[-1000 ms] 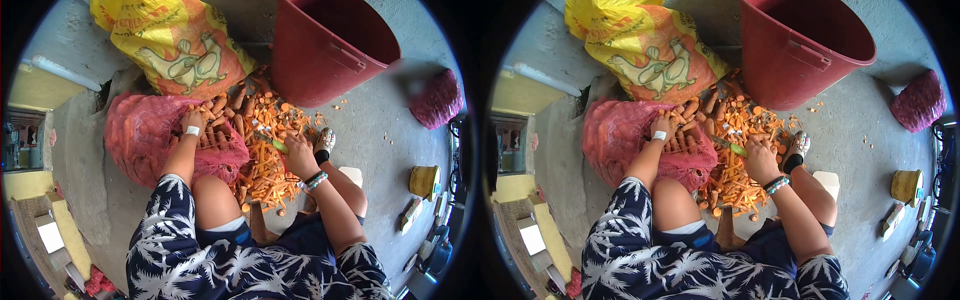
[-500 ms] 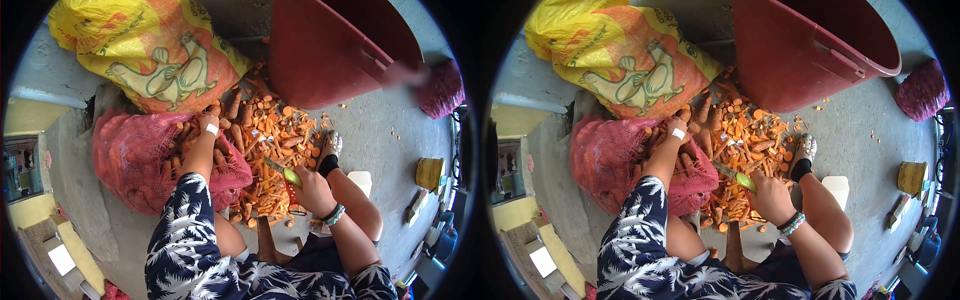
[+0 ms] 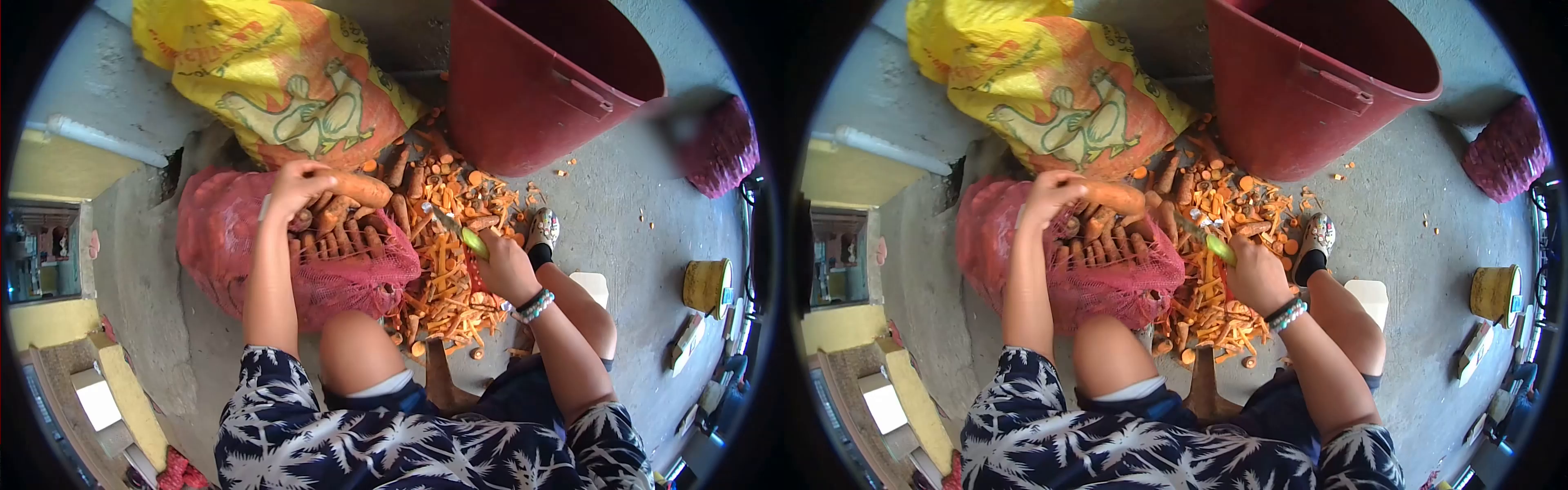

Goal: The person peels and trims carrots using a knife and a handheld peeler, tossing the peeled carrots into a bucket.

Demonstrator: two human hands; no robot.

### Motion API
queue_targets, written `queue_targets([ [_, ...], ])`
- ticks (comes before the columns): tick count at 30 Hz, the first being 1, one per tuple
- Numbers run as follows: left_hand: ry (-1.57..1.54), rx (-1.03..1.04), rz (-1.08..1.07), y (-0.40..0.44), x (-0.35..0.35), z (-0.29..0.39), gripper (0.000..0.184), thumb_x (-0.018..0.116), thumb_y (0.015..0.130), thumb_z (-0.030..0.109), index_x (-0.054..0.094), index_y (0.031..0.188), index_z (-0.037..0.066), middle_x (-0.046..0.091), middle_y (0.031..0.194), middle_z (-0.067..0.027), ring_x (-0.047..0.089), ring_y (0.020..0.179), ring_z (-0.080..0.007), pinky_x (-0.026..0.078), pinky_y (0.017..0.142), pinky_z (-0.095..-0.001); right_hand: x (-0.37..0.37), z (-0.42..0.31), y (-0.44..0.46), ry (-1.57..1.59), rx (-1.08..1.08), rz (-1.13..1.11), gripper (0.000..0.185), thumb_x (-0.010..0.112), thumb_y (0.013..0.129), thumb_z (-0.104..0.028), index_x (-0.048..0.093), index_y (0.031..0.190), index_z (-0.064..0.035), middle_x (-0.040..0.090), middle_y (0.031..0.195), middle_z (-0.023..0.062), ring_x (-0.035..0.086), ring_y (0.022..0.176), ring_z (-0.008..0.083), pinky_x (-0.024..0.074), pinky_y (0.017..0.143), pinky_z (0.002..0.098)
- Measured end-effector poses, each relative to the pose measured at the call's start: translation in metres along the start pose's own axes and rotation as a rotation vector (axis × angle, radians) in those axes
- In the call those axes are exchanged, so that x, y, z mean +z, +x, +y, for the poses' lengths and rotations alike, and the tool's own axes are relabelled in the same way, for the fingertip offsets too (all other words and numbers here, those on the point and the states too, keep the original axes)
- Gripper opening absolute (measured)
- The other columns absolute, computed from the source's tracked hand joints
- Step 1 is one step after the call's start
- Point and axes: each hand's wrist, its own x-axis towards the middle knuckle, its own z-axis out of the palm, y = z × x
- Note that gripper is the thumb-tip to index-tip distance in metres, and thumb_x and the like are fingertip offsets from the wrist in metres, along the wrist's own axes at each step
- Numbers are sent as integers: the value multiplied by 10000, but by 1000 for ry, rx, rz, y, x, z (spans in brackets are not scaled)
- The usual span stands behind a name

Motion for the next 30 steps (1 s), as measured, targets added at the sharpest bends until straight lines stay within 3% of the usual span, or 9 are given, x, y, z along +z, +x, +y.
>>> queue_targets([
  [3, -1098, 173, 219, -50, 2, 21, 437, 602, 820, 367, 545, 1091, 28, 599, 1022, -91, 568, 939, -203, 458, 803, -360, -8, -2, -5, 50, -32, 58, 143, 528, 749, -109, 518, 852, -9, 588, 712, 233, 589, 709, 400, 463, 640, 473],
  [5, -1420, 170, -38, -89, 40, 35, 527, 570, 835, 419, 438, 1159, 26, 554, 1034, -109, 551, 976, -249, 475, 824, -423, -13, -3, -8, 64, -55, 105, 146, 530, 755, -116, 515, 847, -4, 588, 723, 239, 585, 724, 407, 462, 655, 474],
  [10, -862, -90, 80, -139, 79, 66, 567, 693, 744, 191, 379, 1180, 9, 547, 1040, -119, 578, 908, -245, 501, 763, -375, -33, -14, -13, 70, -202, 192, 172, 543, 789, -140, 540, 893, -3, 605, 757, 226, 599, 737, 377, 462, 663, 454],
  [11, -869, -87, 82, -144, 82, 67, 567, 693, 744, 191, 379, 1180, 9, 547, 1040, -119, 578, 908, -245, 501, 763, -375, -39, -18, -14, 63, -206, 191, 172, 543, 789, -140, 540, 893, -3, 605, 757, 226, 599, 737, 377, 462, 663, 454],
  [14, 37, 347, 247, -156, 96, 58, 517, 748, 586, 221, 563, 1000, -27, 596, 998, -155, 609, 822, -263, 480, 692, -338, -56, -33, -27, 338, -241, -227, 217, 568, 829, -215, 563, 858, 0, 588, 670, 141, 583, 636, 247, 440, 608, 355],
  [17, 313, 175, 159, -178, 104, 80, 484, 735, 605, 175, 567, 1016, -15, 634, 866, -104, 611, 772, -164, 478, 700, -291, -45, -25, -30, 310, -355, -231, 222, 566, 826, -218, 558, 866, 0, 562, 635, 132, 547, 611, 231, 421, 597, 356],
  [18, 271, 249, 216, -185, 107, 85, 452, 721, 552, 226, 578, 897, -27, 613, 732, -168, 616, 695, -285, 476, 657, -349, -40, -23, -29, 331, -358, -225, 231, 566, 825, -225, 547, 855, 3, 554, 627, 132, 527, 592, 225, 412, 597, 360],
  [27, 206, 289, 2, -195, 105, 67, 428, 721, 556, 213, 576, 884, -21, 611, 732, -135, 598, 675, -203, 461, 634, -323, -3, -8, -12, 320, -370, -339, 266, 558, 825, -257, 558, 860, 7, 580, 670, 135, 561, 622, 260, 436, 638, 375],
  [30, 93, 595, -39, -193, 119, 72, 402, 739, 583, 211, 581, 880, -8, 617, 748, -109, 587, 656, -185, 470, 636, -307, 50, 49, 13, -539, -420, -349, 265, 482, 825, -215, 607, 873, 14, 601, 826, 224, 614, 739, 340, 516, 694, 429],
])
